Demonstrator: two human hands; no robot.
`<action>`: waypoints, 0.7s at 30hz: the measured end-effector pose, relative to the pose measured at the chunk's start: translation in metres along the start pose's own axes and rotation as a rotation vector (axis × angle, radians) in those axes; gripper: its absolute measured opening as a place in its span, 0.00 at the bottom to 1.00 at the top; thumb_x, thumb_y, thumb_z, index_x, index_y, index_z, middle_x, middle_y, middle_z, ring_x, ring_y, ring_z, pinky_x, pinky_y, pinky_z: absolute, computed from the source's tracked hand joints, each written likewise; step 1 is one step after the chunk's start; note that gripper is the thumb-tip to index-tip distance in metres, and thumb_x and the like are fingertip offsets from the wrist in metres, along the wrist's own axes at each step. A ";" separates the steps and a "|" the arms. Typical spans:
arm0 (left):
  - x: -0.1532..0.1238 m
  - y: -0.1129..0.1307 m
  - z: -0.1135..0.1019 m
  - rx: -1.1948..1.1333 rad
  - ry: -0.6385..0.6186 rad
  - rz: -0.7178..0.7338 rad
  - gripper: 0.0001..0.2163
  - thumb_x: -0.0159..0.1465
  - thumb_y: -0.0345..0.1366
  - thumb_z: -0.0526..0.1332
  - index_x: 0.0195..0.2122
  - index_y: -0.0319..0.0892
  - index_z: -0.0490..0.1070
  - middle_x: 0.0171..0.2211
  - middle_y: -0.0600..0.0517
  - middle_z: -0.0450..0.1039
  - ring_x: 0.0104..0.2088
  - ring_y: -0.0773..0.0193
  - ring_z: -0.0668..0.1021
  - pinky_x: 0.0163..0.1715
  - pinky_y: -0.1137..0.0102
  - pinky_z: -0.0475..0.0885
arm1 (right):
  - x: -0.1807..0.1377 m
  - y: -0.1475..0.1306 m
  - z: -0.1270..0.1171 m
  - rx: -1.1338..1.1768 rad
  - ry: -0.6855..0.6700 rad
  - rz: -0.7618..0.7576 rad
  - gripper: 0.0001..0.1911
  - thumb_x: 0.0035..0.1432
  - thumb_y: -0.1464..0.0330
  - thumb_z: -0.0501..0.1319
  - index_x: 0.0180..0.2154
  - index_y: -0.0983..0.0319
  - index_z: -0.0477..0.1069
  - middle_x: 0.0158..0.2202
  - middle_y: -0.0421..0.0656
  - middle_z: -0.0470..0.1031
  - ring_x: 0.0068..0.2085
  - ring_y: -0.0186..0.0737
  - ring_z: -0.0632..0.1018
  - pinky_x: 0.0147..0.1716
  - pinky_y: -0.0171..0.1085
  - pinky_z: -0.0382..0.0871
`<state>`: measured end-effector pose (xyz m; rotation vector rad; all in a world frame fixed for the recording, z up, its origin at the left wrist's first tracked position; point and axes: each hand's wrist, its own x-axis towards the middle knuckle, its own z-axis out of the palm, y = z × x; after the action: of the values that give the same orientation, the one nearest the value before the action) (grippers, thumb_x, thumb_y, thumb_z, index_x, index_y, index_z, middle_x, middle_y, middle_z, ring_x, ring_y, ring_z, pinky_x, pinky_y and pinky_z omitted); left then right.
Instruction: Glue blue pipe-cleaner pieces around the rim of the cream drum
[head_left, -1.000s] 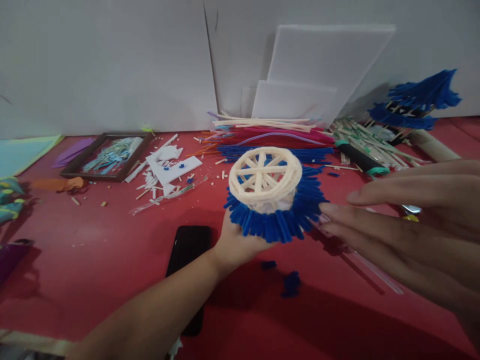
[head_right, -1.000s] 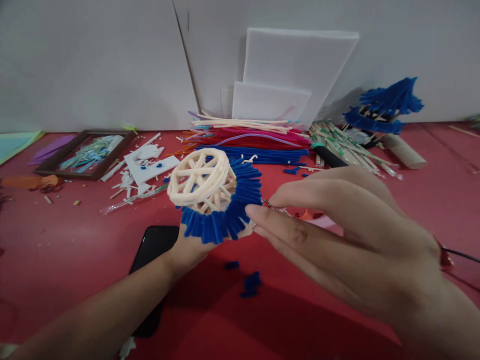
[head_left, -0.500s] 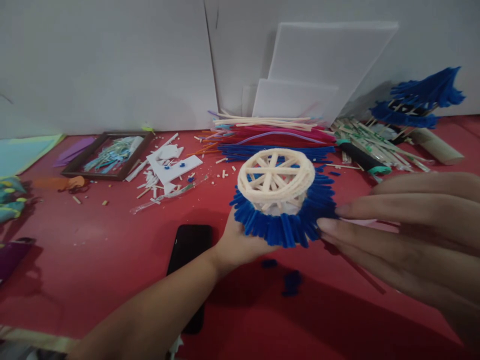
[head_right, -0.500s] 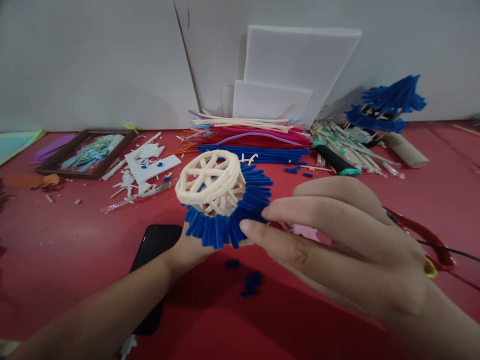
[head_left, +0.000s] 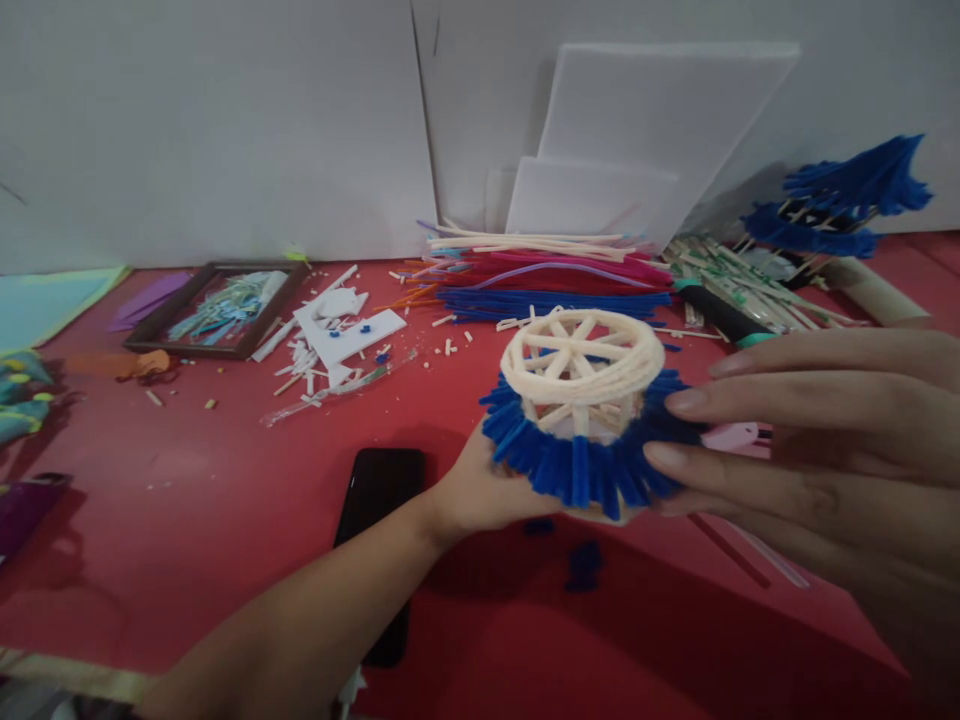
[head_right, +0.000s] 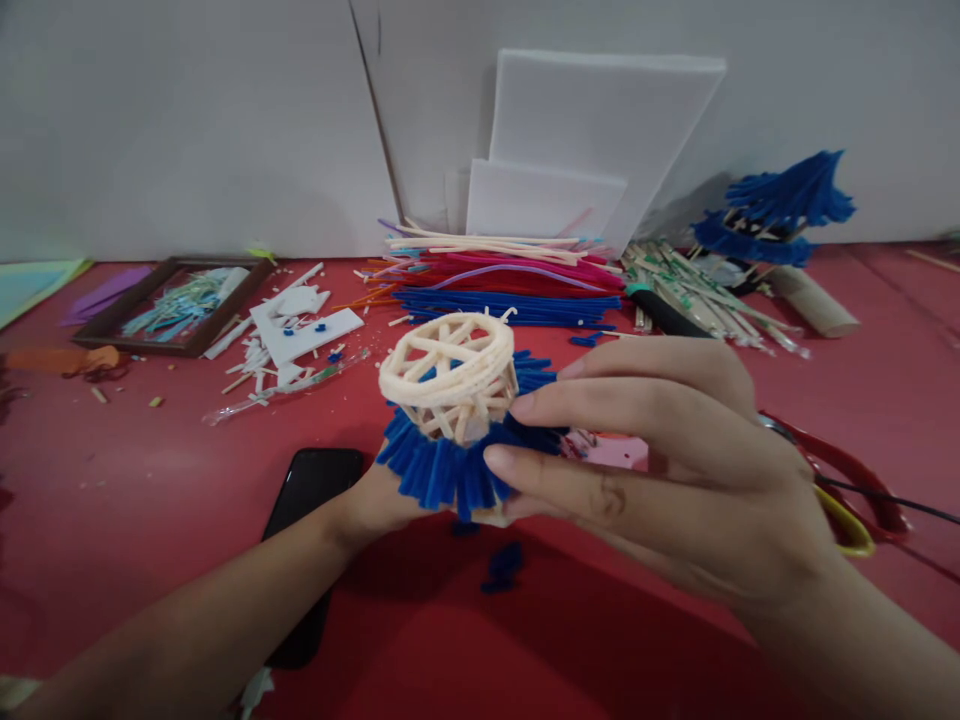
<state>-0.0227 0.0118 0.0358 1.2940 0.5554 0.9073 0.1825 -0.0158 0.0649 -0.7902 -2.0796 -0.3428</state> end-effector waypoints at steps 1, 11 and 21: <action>0.000 0.000 0.000 0.000 -0.010 0.002 0.36 0.50 0.45 0.75 0.61 0.47 0.68 0.54 0.45 0.79 0.64 0.45 0.71 0.69 0.52 0.60 | 0.001 0.000 0.000 0.003 0.002 -0.007 0.08 0.60 0.72 0.64 0.36 0.51 0.76 0.40 0.38 0.75 0.49 0.38 0.74 0.48 0.43 0.75; 0.000 -0.007 -0.007 0.014 -0.057 0.060 0.34 0.52 0.41 0.74 0.61 0.49 0.69 0.57 0.47 0.77 0.65 0.47 0.69 0.69 0.53 0.60 | 0.004 -0.003 -0.002 0.004 -0.028 -0.032 0.17 0.58 0.82 0.62 0.37 0.52 0.75 0.39 0.38 0.76 0.46 0.34 0.76 0.46 0.37 0.74; -0.001 -0.010 -0.005 -0.025 -0.063 0.019 0.35 0.51 0.37 0.75 0.61 0.50 0.68 0.54 0.48 0.79 0.64 0.47 0.72 0.67 0.53 0.63 | 0.001 0.000 -0.001 0.020 -0.008 -0.072 0.14 0.59 0.80 0.62 0.36 0.53 0.74 0.35 0.38 0.72 0.46 0.33 0.76 0.45 0.37 0.74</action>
<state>-0.0246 0.0135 0.0254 1.3022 0.4821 0.8835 0.1822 -0.0160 0.0665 -0.7077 -2.1199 -0.3585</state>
